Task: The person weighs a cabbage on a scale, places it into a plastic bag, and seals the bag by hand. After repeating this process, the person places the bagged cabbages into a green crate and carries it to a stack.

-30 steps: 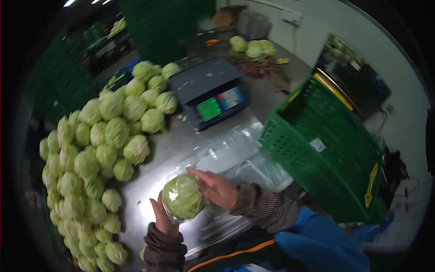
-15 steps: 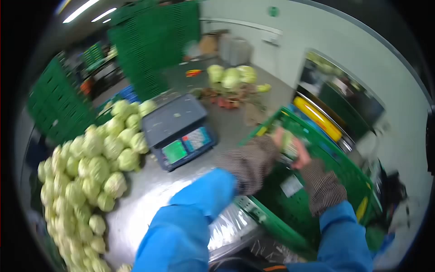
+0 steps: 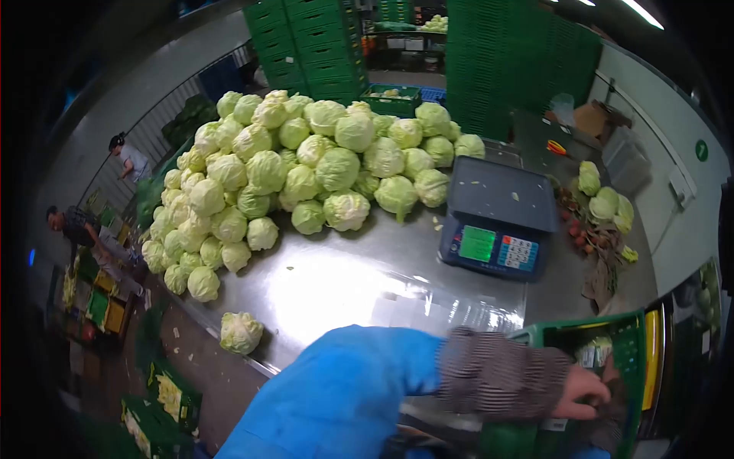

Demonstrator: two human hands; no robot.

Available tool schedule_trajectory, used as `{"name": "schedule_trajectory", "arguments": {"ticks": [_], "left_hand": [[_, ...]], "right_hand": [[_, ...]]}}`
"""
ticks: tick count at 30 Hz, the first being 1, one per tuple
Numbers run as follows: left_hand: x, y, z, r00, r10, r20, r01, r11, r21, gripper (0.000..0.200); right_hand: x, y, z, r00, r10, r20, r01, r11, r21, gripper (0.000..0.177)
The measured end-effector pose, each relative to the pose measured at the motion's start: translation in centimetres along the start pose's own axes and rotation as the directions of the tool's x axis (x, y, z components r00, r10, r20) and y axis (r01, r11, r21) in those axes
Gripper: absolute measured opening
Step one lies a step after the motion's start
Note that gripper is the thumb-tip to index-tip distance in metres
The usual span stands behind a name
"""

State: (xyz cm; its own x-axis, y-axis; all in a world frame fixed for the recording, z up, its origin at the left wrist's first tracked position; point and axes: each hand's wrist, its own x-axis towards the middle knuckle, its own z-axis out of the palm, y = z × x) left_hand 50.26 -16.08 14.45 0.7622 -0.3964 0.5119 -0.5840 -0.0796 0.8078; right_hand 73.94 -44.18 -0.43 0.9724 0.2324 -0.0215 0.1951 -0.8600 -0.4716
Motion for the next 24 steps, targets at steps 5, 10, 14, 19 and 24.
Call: {"name": "schedule_trajectory", "arguments": {"ticks": [5, 10, 14, 19, 24], "left_hand": [[-18.2, -1.5, -12.6, 0.726, -0.499, -0.473, 0.514, 0.851, -0.109, 0.033], [-32.7, 0.8, -30.7, 0.223, -0.217, -0.95, 0.762, 0.646, 0.031, 0.048], [-40.8, -2.8, -44.8, 0.158, 0.071, -0.985, 0.784, 0.597, 0.168, 0.058], [-42.5, -4.7, -52.6, 0.169, -0.247, -0.954, 0.935, 0.347, 0.075, 0.061], [-40.5, -4.0, -53.1, 0.088, -0.354, -0.931, 0.992, 0.115, 0.05, 0.062]], "right_hand": [[-3.2, -18.8, -7.1, 0.898, -0.389, -0.204, 0.274, 0.86, -0.43, 0.023], [-11.0, -44.9, 0.8, 0.768, -0.64, -0.02, 0.618, 0.733, 0.283, 0.018], [-8.0, -57.0, 18.9, 0.752, -0.555, 0.356, 0.263, 0.747, 0.61, 0.057], [-4.8, -69.5, 35.3, 0.803, -0.475, 0.361, 0.213, 0.793, 0.57, 0.081], [-5.8, -76.3, 38.7, 0.841, -0.435, 0.323, 0.29, 0.864, 0.411, 0.095]]}}
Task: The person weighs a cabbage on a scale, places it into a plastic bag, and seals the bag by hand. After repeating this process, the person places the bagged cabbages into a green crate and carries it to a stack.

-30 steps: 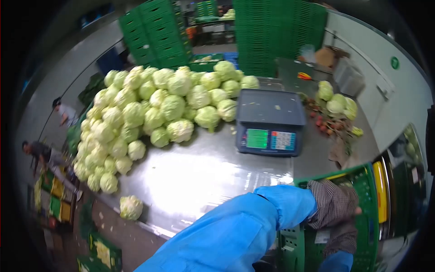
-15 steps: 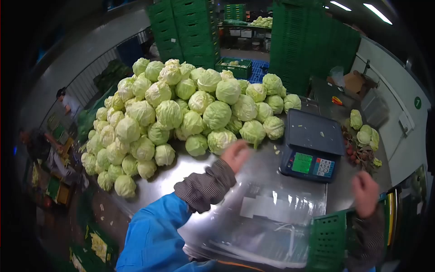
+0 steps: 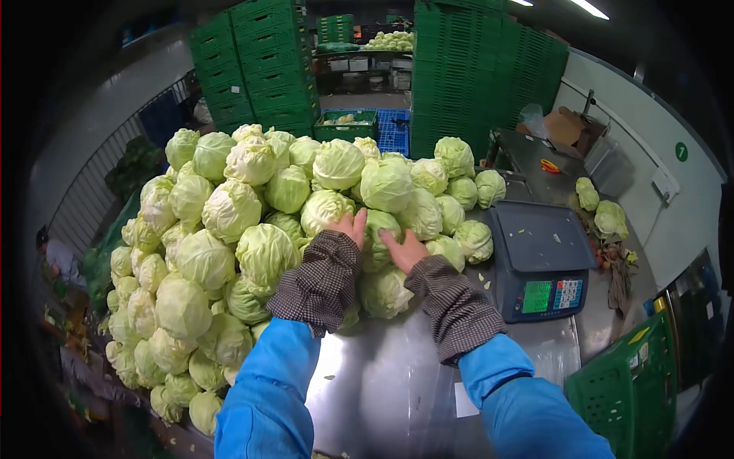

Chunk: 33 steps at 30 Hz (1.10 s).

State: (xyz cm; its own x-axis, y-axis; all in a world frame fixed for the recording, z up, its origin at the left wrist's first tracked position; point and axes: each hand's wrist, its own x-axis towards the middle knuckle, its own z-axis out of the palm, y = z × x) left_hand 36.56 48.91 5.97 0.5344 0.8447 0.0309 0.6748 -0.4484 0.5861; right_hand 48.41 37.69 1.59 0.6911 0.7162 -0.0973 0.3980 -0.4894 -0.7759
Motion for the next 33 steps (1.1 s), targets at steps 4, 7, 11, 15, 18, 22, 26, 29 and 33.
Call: {"name": "schedule_trajectory", "arguments": {"ticks": [4, 7, 11, 15, 18, 22, 26, 29, 33], "left_hand": [[-1.3, 0.9, 0.0, 1.0, -0.009, 0.007, 0.009, 0.993, -0.113, 0.063], [-3.8, 1.7, 0.4, 0.992, 0.079, -0.095, -0.099, 0.968, -0.231, 0.062], [-13.3, 6.3, -1.1, 0.897, 0.312, -0.313, -0.402, 0.871, -0.283, 0.056], [-24.5, 9.3, -0.5, 0.793, 0.566, -0.224, -0.609, 0.733, -0.304, 0.053], [-31.0, 9.7, 0.6, 0.804, 0.592, -0.061, -0.436, 0.516, -0.737, 0.051], [-36.1, 4.8, 6.7, 0.873, 0.401, 0.278, -0.096, 0.7, -0.708, 0.023], [-42.5, 1.1, 13.6, 0.591, 0.561, 0.58, -0.313, 0.822, -0.476, 0.022], [-45.6, 0.1, 18.2, 0.509, 0.735, 0.448, -0.575, 0.677, -0.459, 0.023], [-46.2, -1.2, 20.6, 0.493, 0.697, 0.521, -0.572, 0.711, -0.409, 0.025]], "right_hand": [[0.0, -0.2, 1.7, 0.999, -0.042, -0.012, 0.044, 0.974, 0.222, 0.087], [-0.9, 0.7, 0.8, 0.985, -0.167, -0.049, 0.17, 0.857, 0.487, 0.078], [-6.7, 1.8, -4.9, 0.989, -0.13, 0.076, 0.013, 0.577, 0.817, 0.072], [-14.9, 6.3, -10.2, 0.91, -0.252, 0.33, -0.319, 0.082, 0.944, 0.073], [-23.2, 10.4, -12.3, 0.956, -0.075, 0.285, -0.29, -0.067, 0.955, 0.073], [-34.6, 16.8, -15.8, 0.936, 0.289, 0.202, -0.197, -0.048, 0.979, 0.073], [-45.1, 23.1, -18.6, 0.935, 0.312, 0.168, -0.136, -0.123, 0.983, 0.079], [-51.2, 28.6, -18.4, 0.966, 0.198, 0.167, -0.124, -0.215, 0.969, 0.079], [-57.6, 30.2, -16.7, 0.956, 0.184, 0.227, -0.163, -0.311, 0.936, 0.078]]}}
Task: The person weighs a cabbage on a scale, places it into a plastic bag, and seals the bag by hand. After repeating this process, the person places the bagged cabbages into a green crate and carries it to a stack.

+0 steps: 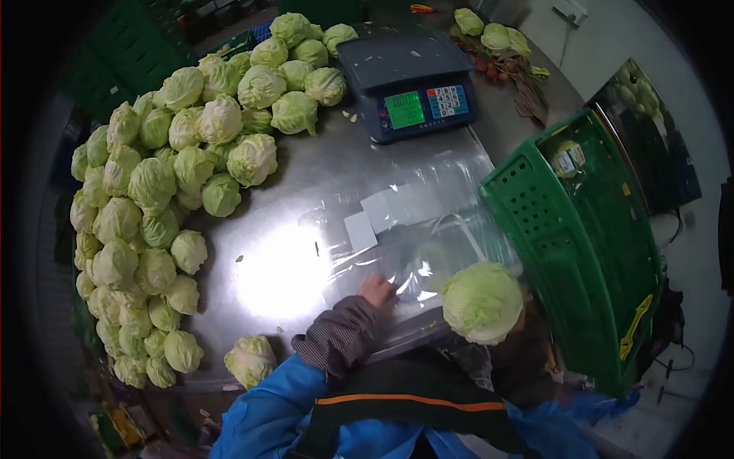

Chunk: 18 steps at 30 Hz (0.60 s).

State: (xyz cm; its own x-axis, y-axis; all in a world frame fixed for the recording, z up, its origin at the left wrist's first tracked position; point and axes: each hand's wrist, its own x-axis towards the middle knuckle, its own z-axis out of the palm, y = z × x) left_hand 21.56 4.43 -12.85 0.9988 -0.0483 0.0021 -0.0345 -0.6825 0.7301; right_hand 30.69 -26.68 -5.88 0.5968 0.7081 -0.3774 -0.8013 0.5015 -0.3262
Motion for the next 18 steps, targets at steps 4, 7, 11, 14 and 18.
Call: {"name": "schedule_trajectory", "arguments": {"ticks": [4, 7, 11, 14, 18], "left_hand": [[0.8, 0.6, -1.5, 0.99, -0.13, 0.049, 0.134, 0.986, -0.098, 0.022], [1.3, 1.0, -1.6, 0.934, -0.347, 0.08, 0.356, 0.921, -0.158, 0.024], [1.7, 5.0, -4.0, 0.881, -0.472, 0.019, 0.466, 0.862, -0.2, 0.024], [0.8, 5.6, -3.6, 0.883, -0.455, -0.114, 0.383, 0.841, -0.382, 0.016], [-1.0, 6.5, -3.5, 0.866, -0.483, -0.13, 0.25, 0.644, -0.723, 0.015]], "right_hand": [[-2.2, 3.2, 2.1, 0.989, -0.033, -0.147, 0.034, 0.999, 0.004, 0.077], [-2.5, 4.2, 4.3, 0.977, 0.063, -0.203, -0.077, 0.995, -0.058, 0.075], [-0.4, 5.1, 5.1, 0.931, 0.161, -0.327, -0.208, 0.971, -0.116, 0.07], [2.5, 4.7, 4.0, 0.964, 0.145, -0.225, -0.206, 0.938, -0.279, 0.066], [4.8, 3.9, 6.2, 0.952, 0.054, -0.3, -0.252, 0.694, -0.674, 0.065]]}}
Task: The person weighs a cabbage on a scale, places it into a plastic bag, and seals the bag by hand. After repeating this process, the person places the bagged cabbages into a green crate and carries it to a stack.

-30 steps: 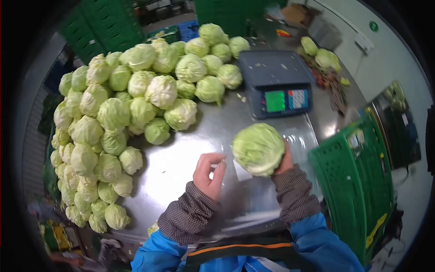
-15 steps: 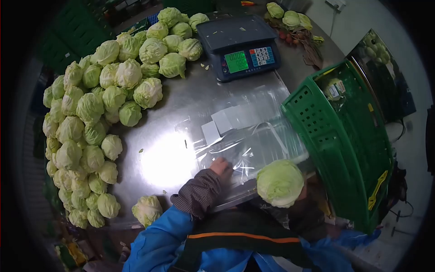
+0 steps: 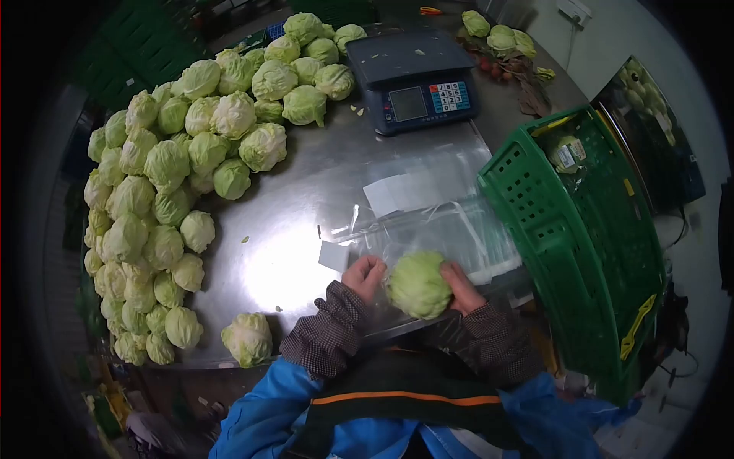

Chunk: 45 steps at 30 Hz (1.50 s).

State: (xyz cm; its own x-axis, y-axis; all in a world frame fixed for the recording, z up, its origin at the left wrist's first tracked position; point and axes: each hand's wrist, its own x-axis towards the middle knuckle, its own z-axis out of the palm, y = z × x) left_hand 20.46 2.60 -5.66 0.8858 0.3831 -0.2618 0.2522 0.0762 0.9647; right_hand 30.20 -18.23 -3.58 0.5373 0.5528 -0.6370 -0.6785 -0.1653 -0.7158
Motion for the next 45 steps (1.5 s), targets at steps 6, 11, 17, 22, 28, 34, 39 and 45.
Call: {"name": "schedule_trajectory", "arguments": {"ticks": [6, 11, 17, 22, 28, 34, 39, 45], "left_hand": [[-1.8, 2.3, 0.8, 0.981, 0.131, -0.145, -0.1, 0.974, 0.203, 0.018], [-1.1, 3.0, -2.4, 0.947, 0.246, -0.208, -0.139, 0.894, 0.426, 0.02], [-0.5, 2.3, -5.3, 0.941, 0.186, -0.283, -0.088, 0.941, 0.327, 0.02], [0.2, 2.1, -6.3, 0.961, 0.05, -0.273, -0.018, 0.993, 0.119, 0.018], [-0.6, 7.3, -7.4, 0.975, 0.141, -0.174, -0.156, 0.984, -0.081, 0.017], [-2.1, 11.9, -7.5, 0.955, 0.286, -0.074, -0.289, 0.957, -0.028, 0.012], [-6.2, 10.5, -3.2, 0.982, 0.153, 0.107, -0.15, 0.988, -0.04, 0.014], [-11.8, -1.4, -5.8, 0.745, -0.205, -0.635, -0.009, 0.948, -0.317, 0.031]], "right_hand": [[0.1, -2.8, 7.0, 0.94, -0.332, -0.084, 0.041, 0.352, -0.935, 0.062], [-0.1, -5.1, 10.8, 0.953, -0.3, 0.049, 0.114, 0.204, -0.972, 0.065], [4.3, -2.8, 6.0, 0.94, -0.335, -0.062, 0.057, 0.333, -0.941, 0.048], [7.8, 0.0, 4.2, 0.877, -0.463, 0.134, 0.278, 0.26, -0.925, 0.04], [0.0, -4.0, 8.2, 0.826, -0.552, 0.115, 0.412, 0.452, -0.791, 0.031], [-5.9, -2.6, 8.6, 0.767, -0.575, 0.283, 0.581, 0.437, -0.687, 0.028], [-7.6, 1.0, 5.5, 0.86, -0.436, 0.266, 0.474, 0.489, -0.732, 0.023], [-7.6, 3.5, 4.8, 0.865, -0.378, 0.328, 0.486, 0.475, -0.734, 0.024]]}}
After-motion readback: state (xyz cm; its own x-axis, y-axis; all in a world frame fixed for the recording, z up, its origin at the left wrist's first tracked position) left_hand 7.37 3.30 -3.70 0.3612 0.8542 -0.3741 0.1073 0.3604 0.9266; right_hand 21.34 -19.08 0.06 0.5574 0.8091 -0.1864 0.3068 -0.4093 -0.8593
